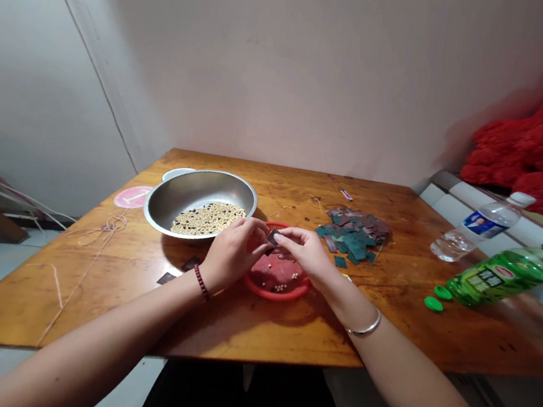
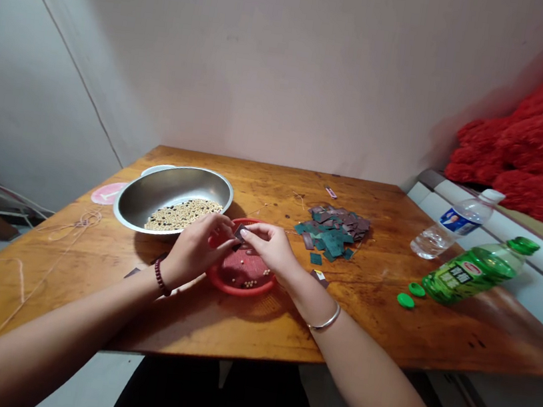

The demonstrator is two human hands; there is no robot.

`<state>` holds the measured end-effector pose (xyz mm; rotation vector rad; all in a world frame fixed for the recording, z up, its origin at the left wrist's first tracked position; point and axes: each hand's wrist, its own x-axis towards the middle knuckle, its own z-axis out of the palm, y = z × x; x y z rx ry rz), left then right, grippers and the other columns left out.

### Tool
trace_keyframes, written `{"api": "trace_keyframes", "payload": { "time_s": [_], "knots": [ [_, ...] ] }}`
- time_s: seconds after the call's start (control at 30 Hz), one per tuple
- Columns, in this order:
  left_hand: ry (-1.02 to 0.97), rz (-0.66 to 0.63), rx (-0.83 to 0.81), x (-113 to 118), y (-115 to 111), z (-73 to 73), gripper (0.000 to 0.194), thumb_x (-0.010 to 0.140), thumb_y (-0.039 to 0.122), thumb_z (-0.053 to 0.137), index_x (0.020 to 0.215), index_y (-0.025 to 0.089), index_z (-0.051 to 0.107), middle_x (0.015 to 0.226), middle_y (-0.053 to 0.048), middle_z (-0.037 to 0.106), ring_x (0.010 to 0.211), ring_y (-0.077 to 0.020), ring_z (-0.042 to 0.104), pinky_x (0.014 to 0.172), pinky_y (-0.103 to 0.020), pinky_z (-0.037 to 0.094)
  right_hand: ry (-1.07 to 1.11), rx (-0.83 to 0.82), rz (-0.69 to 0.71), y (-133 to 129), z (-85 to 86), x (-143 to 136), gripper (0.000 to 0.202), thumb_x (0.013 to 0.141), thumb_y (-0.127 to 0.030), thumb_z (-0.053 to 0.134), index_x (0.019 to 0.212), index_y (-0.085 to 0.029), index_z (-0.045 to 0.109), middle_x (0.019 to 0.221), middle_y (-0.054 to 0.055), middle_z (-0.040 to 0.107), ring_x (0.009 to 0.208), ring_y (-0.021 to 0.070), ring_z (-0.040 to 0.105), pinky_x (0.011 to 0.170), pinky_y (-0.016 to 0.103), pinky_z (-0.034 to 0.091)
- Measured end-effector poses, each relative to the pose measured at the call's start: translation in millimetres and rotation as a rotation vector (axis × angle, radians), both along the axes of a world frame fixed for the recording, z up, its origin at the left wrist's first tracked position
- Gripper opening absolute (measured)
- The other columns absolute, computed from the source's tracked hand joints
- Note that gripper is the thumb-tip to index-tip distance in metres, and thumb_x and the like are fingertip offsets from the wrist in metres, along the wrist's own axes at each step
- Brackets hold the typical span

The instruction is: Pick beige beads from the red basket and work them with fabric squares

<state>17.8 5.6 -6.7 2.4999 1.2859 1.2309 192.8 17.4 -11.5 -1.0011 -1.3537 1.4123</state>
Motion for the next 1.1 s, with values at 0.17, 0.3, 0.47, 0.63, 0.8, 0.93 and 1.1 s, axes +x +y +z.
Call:
{"api": "trace_keyframes", "payload": {
  "time_s": [0.17,0.3,0.47,0.63,0.8,0.93,1.1],
  "knots": [
    [0.085,0.026,0.106,-1.3,-2.3,3.4,0.017,0.081,0.029,0.06,0.093,0.02,0.052,0.08,0.0,0.063,0.08,-0.0143,0.056,0.069,-0.026,0.046,0.03,-0.013,-0.017,-0.5,-0.9,-0.9,0.03,0.065,-0.04,0.072,0.085,-0.017,0.069,0.081,0.004,0.069,0.069,0.0129,0.064,0.061,0.022,0.051],
    [0.188,0.014,0.218,-3.8,-3.0,5.4,0.013,0.084,0.03,0.056,0.093,0.02,0.054,0.084,-0.001,0.064,0.081,-0.0144,0.056,0.071,-0.026,0.047,0.047,-0.048,-0.039,-2.0,2.0,-1.8,0.031,0.063,-0.041,0.074,0.082,-0.016,0.069,0.079,0.004,0.069,0.066,0.0125,0.063,0.059,0.022,0.05],
    [0.245,0.004,0.254,-4.9,-2.5,5.7,0.013,0.085,0.028,0.052,0.095,0.019,0.055,0.086,-0.002,0.066,0.082,-0.015,0.057,0.073,-0.027,0.049,0.055,-0.075,-0.059,-1.9,3.4,-2.3,0.031,0.062,-0.04,0.074,0.08,-0.016,0.068,0.076,0.003,0.068,0.063,0.0115,0.062,0.059,0.022,0.05],
    [0.264,-0.006,0.269,-4.4,-2.7,6.3,0.011,0.084,0.025,0.052,0.094,0.02,0.055,0.084,-0.001,0.067,0.081,-0.0149,0.057,0.071,-0.027,0.049,0.061,-0.077,-0.09,-1.4,3.6,-3.1,0.032,0.061,-0.04,0.074,0.081,-0.016,0.067,0.075,0.003,0.067,0.061,0.0107,0.061,0.057,0.022,0.049],
    [0.287,0.026,0.286,-3.7,-2.3,4.7,0.007,0.084,0.024,0.052,0.089,0.02,0.054,0.079,-0.001,0.065,0.078,-0.0144,0.057,0.067,-0.025,0.047,0.048,-0.059,-0.09,-2.3,4.6,-3.6,0.032,0.062,-0.04,0.074,0.081,-0.015,0.067,0.073,0.002,0.067,0.061,0.01,0.061,0.057,0.021,0.049],
    [0.248,0.043,0.288,-2.5,-2.7,4.0,0.007,0.083,0.025,0.054,0.086,0.018,0.052,0.078,-0.001,0.062,0.075,-0.0131,0.056,0.063,-0.023,0.046,0.033,-0.045,-0.101,-3.6,5.1,-4.5,0.032,0.061,-0.04,0.074,0.08,-0.015,0.067,0.074,0.003,0.067,0.061,0.0108,0.061,0.058,0.023,0.05],
    [0.219,0.053,0.246,-2.0,-2.8,3.5,0.008,0.083,0.026,0.055,0.086,0.019,0.053,0.079,-0.002,0.061,0.073,-0.0123,0.056,0.062,-0.023,0.046,0.017,-0.028,-0.091,-4.0,5.1,-5.0,0.032,0.063,-0.041,0.073,0.081,-0.015,0.067,0.076,0.004,0.067,0.063,0.0121,0.062,0.058,0.023,0.05]
  ]
}}
